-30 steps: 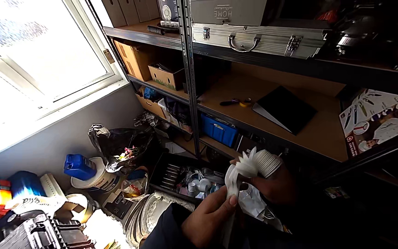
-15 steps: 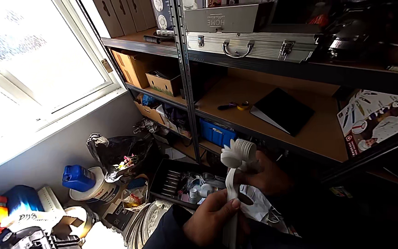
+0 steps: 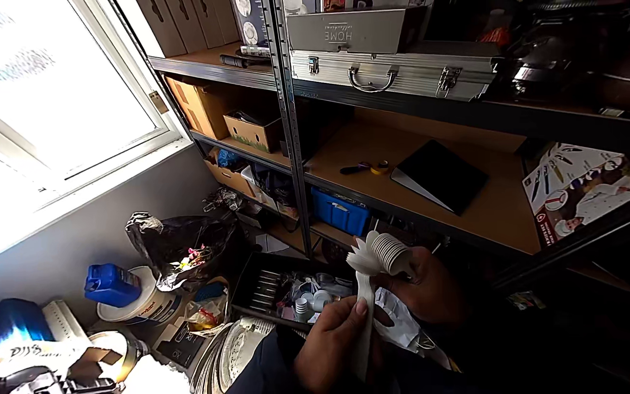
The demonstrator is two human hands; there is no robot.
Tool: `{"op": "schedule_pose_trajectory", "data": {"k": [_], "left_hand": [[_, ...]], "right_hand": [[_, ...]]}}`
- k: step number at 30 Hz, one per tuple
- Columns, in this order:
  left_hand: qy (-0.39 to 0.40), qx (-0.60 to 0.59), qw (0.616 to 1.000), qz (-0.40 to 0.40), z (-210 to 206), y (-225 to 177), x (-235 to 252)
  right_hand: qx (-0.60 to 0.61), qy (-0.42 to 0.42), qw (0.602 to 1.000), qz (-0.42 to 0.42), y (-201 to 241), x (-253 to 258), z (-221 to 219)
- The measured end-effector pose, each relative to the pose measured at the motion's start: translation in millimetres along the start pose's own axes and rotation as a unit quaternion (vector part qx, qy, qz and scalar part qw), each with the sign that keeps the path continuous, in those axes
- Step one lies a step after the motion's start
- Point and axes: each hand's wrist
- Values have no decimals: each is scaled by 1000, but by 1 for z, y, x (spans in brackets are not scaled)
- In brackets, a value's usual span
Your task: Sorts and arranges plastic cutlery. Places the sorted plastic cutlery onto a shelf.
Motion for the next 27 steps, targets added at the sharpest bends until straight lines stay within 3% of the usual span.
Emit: {"op": "schedule_pose_trajectory", "data": {"k": [6,10,14,17,23,27], "left_hand": [[-10,-13,1000,-7,0,-3,-7],[-4,-18,999,-44,4,1,-8],[-154,-14,979,-135,15,8,-3],[-249,44,950,-183,18,4,-2],[-332,112,902,-251,11,15,9],[-364,131,879,-277,16,16,15]], "right_hand": [[-15,25,999,-15,3,7,-9],[29,-25,998,-49,5,11,-22],[110,-88,985,-102,4,5,-32],[132,-73,982,-117,-5,-4,-39],[183,-108,972,-105,-1,-13,-68],[133,-131,981,-54,-4,-17,-80]]}}
Point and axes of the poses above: each hand's wrist, its own x-axis towards the middle knuckle, its own z-axis out of the back of the hand, y = z × x, and after that the axes turned 12 degrees about z, right-handed
